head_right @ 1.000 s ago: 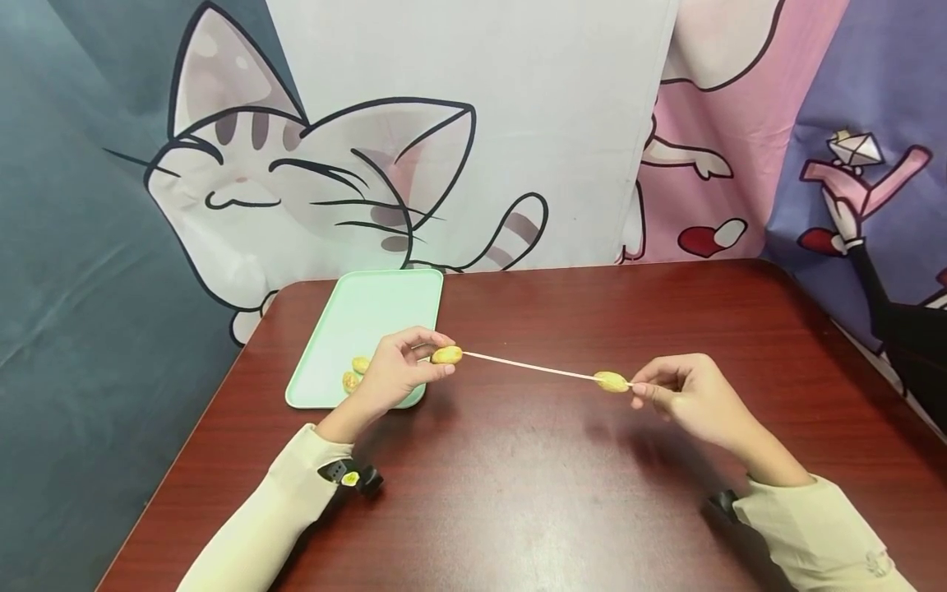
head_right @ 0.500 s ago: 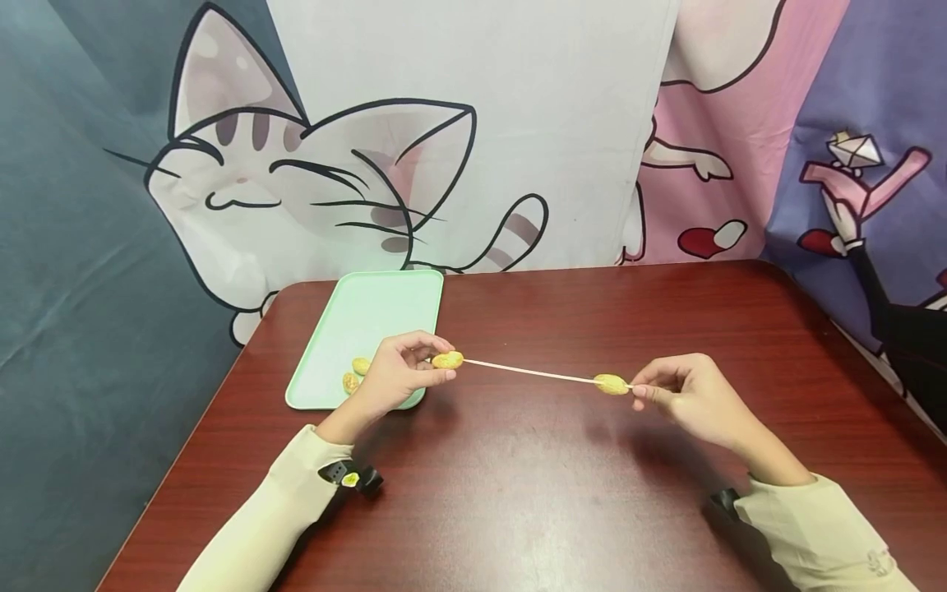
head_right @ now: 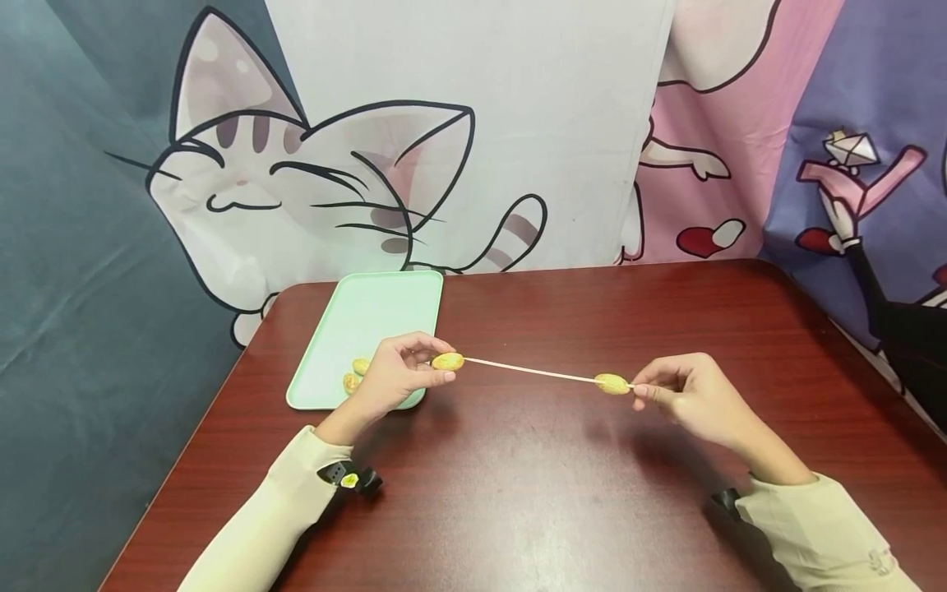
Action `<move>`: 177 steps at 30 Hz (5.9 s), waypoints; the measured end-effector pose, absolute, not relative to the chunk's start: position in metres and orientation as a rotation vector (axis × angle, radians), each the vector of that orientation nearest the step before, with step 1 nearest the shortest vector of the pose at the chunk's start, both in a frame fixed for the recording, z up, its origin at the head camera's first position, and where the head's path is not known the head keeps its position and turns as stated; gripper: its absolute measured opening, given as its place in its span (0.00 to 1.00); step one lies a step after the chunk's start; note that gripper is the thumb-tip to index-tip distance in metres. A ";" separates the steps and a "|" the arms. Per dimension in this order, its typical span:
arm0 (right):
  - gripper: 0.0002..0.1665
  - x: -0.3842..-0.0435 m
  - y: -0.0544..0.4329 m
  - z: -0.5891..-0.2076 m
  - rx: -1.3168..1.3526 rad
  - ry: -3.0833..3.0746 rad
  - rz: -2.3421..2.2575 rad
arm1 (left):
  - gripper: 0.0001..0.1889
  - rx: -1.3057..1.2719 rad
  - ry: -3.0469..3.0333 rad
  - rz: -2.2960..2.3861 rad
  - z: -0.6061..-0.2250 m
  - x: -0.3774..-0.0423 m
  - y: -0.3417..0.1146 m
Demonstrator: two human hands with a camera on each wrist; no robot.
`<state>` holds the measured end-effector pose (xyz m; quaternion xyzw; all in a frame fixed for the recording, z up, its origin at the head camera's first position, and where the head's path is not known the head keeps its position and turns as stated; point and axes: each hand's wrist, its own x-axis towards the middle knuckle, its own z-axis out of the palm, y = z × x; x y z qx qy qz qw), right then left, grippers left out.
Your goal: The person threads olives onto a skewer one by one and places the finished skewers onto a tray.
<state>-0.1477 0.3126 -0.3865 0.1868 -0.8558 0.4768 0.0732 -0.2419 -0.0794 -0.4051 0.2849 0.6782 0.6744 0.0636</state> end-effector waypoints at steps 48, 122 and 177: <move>0.13 -0.155 0.303 -0.398 0.640 -2.572 1.526 | 0.26 0.631 1.674 2.197 -0.408 -0.235 -0.060; 0.12 -0.158 0.279 -0.390 0.583 -2.573 1.549 | 0.25 0.556 1.607 2.239 -0.404 -0.227 -0.048; 0.02 -0.268 0.295 -0.356 0.550 -2.565 1.520 | 0.10 0.381 1.699 2.370 -0.387 -0.319 -0.010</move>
